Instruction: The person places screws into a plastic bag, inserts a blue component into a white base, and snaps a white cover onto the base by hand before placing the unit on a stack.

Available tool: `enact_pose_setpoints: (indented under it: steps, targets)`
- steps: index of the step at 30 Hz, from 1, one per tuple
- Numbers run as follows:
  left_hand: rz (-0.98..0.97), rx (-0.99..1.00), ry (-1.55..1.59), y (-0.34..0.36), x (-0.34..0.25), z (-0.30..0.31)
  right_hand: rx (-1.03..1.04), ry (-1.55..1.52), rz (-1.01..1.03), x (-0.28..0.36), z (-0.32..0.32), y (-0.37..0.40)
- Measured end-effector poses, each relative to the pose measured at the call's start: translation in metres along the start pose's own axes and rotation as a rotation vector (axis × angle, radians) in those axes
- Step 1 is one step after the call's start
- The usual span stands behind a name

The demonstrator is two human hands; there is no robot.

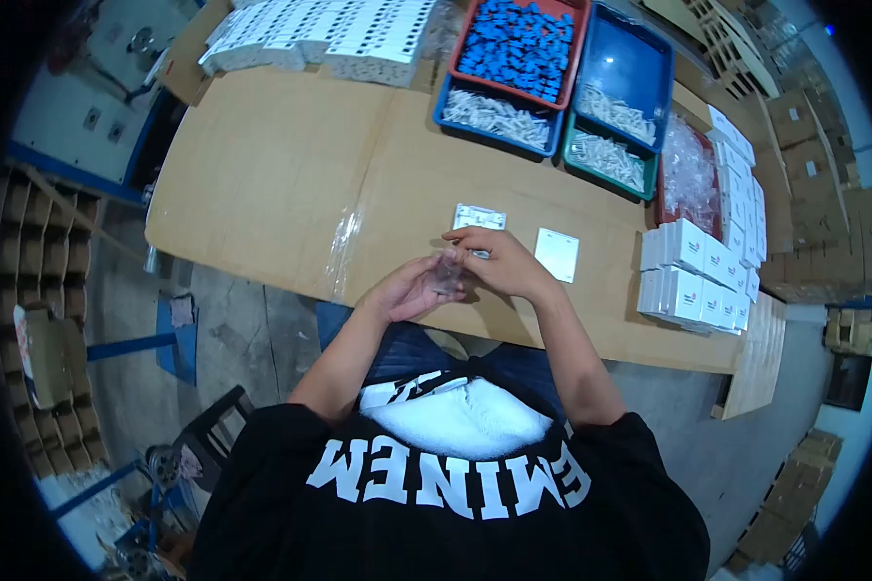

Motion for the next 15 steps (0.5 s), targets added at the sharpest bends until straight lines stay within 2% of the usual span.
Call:
enact_pose_setpoints:
  steps: [1,2,3,5,9,12,15]
  targets:
    - [0.006,-0.04,-0.016,0.001,-0.003,-0.01,-0.061,-0.069,0.007,-0.001,0.016,0.002]
    - [0.015,-0.072,-0.035,0.0,-0.005,-0.017,-0.131,-0.055,-0.108,-0.01,0.03,0.002]
    - [0.038,-0.04,-0.039,0.0,-0.005,-0.023,-0.171,-0.056,-0.111,-0.022,0.045,-0.001]
    - [0.051,-0.067,0.072,0.0,-0.007,-0.025,-0.329,-0.028,-0.016,-0.049,0.086,-0.01]
    - [0.077,-0.067,0.046,-0.003,-0.005,-0.024,-0.623,-0.008,-0.018,-0.069,0.177,-0.007]
    - [0.085,-0.122,0.116,-0.001,0.0,-0.01,-0.865,0.06,-0.061,-0.083,0.244,0.001]
    - [0.069,-0.072,0.127,-0.002,-0.004,-0.016,-1.118,0.223,-0.111,-0.077,0.305,0.006]
Point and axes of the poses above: each hand's wrist, its own y-axis away from the middle knuckle, its own z-axis out of the back of the hand, x = y × z, the point moved 9 cm from there along -y, towards the middle knuckle, and after that the axes turned 14 degrees about -z, right-handed, at the moved point
